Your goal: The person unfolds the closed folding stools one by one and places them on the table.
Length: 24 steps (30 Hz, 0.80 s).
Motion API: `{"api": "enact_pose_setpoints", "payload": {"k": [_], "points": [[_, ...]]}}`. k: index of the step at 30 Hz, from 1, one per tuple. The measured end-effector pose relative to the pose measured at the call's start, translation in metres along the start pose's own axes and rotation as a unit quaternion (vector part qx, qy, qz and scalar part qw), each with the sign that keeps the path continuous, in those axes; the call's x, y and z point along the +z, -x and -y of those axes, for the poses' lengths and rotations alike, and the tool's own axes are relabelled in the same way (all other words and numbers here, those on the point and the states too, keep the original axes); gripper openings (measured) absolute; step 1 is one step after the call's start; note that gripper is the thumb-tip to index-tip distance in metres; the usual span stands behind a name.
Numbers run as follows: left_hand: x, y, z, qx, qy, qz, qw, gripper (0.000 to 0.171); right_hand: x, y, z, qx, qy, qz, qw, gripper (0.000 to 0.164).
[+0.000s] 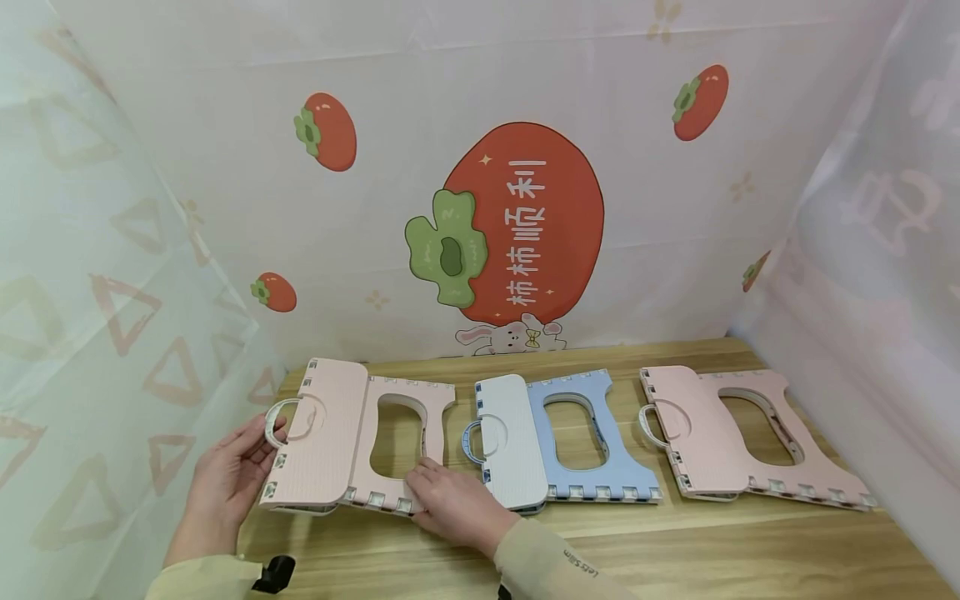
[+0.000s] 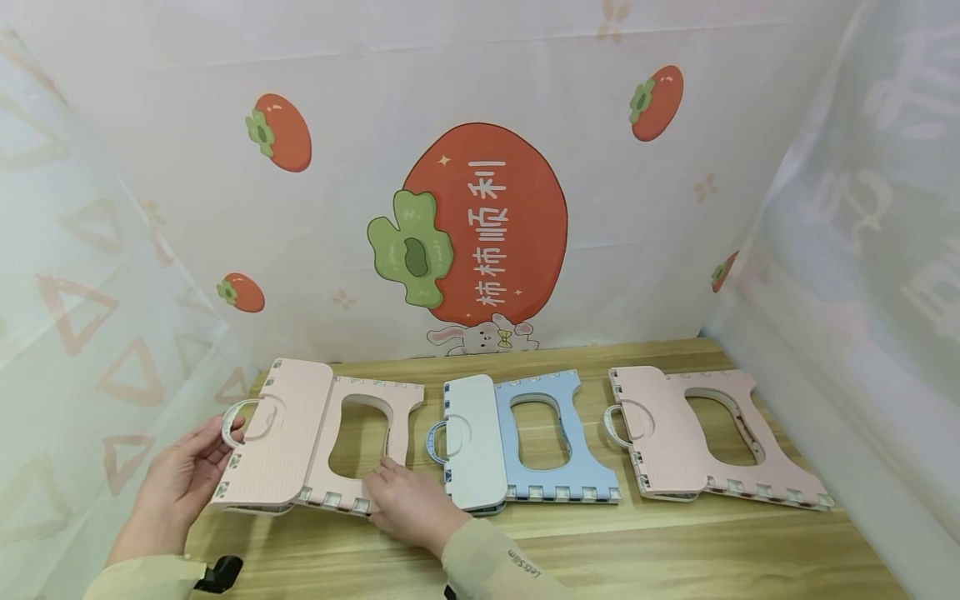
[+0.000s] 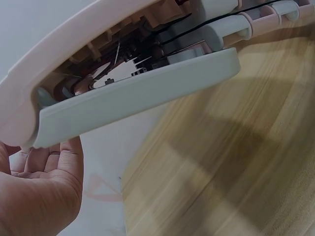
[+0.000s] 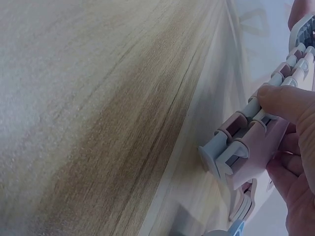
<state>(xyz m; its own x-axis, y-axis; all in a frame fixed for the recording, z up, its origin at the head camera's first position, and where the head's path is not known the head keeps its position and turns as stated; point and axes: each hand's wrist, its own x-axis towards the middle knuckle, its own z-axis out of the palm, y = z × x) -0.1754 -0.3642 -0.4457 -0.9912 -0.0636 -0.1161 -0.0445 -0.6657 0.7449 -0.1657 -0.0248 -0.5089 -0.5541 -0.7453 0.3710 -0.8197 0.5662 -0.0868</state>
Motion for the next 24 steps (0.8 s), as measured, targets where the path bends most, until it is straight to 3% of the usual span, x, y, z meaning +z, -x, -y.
{"api": "enact_pose_setpoints", "payload": {"k": [10,24], "points": [[0.018,0.002,-0.006,0.010,0.012,0.019,0.9997,0.027,-0.003,0.001,-0.001,0.000,-0.023,-0.005,1.000,0.047],[0.038,0.004,-0.010,0.034,-0.024,0.019,0.9990,0.025,-0.006,0.001,-0.002,0.005,-0.044,-0.014,0.999,0.044]]}}
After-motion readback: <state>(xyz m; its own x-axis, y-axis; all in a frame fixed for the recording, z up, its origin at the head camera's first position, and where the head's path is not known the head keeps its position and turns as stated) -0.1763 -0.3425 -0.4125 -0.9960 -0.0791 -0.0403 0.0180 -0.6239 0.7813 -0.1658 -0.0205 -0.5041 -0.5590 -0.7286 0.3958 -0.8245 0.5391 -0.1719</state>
